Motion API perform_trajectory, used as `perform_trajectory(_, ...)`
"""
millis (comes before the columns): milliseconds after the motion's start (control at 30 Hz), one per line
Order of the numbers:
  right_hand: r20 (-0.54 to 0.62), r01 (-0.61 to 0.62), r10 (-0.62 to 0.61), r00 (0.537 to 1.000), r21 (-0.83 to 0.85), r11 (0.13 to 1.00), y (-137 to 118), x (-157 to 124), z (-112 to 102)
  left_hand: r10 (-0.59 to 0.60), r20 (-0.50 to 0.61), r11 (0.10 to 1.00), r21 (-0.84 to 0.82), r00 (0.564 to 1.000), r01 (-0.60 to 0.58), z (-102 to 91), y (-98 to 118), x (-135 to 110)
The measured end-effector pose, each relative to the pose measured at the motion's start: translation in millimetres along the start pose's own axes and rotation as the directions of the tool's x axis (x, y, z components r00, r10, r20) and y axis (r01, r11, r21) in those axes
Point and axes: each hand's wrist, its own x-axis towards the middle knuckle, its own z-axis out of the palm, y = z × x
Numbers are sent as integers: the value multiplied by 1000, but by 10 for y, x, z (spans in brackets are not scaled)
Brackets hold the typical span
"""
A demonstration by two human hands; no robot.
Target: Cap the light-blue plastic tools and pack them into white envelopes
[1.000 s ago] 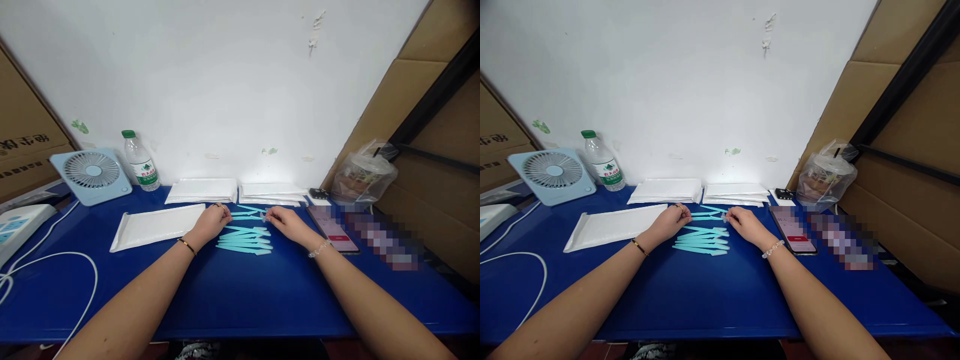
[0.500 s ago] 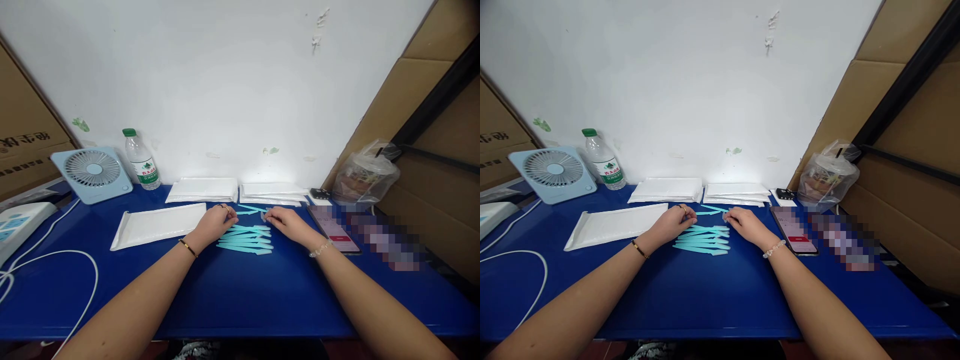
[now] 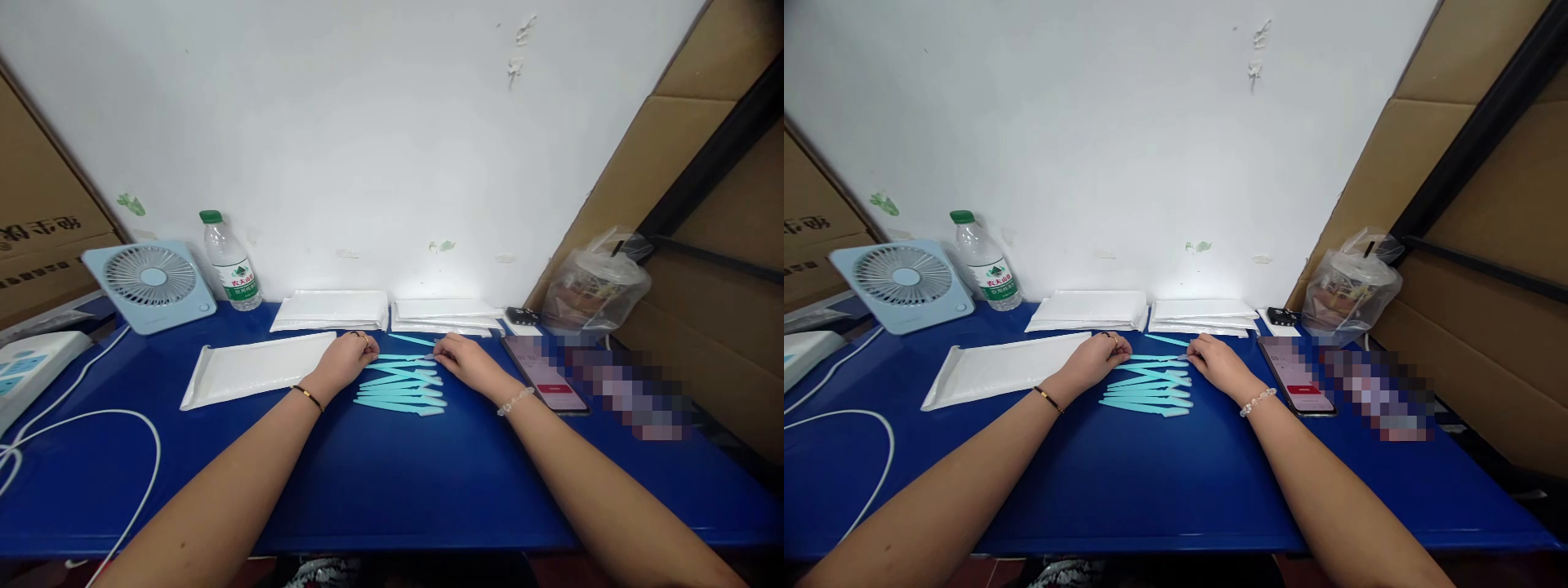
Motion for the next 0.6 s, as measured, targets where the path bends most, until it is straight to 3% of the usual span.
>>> perform_trajectory(400,6,14,-15,1000,150,989,-121,24,56,57,73,987,-152,996,-46,52,47,13)
perform_trajectory(600,-243,-116,118,963,24,993,257,-10,-85,60,24,978,-200,998,-54,30,61,-22)
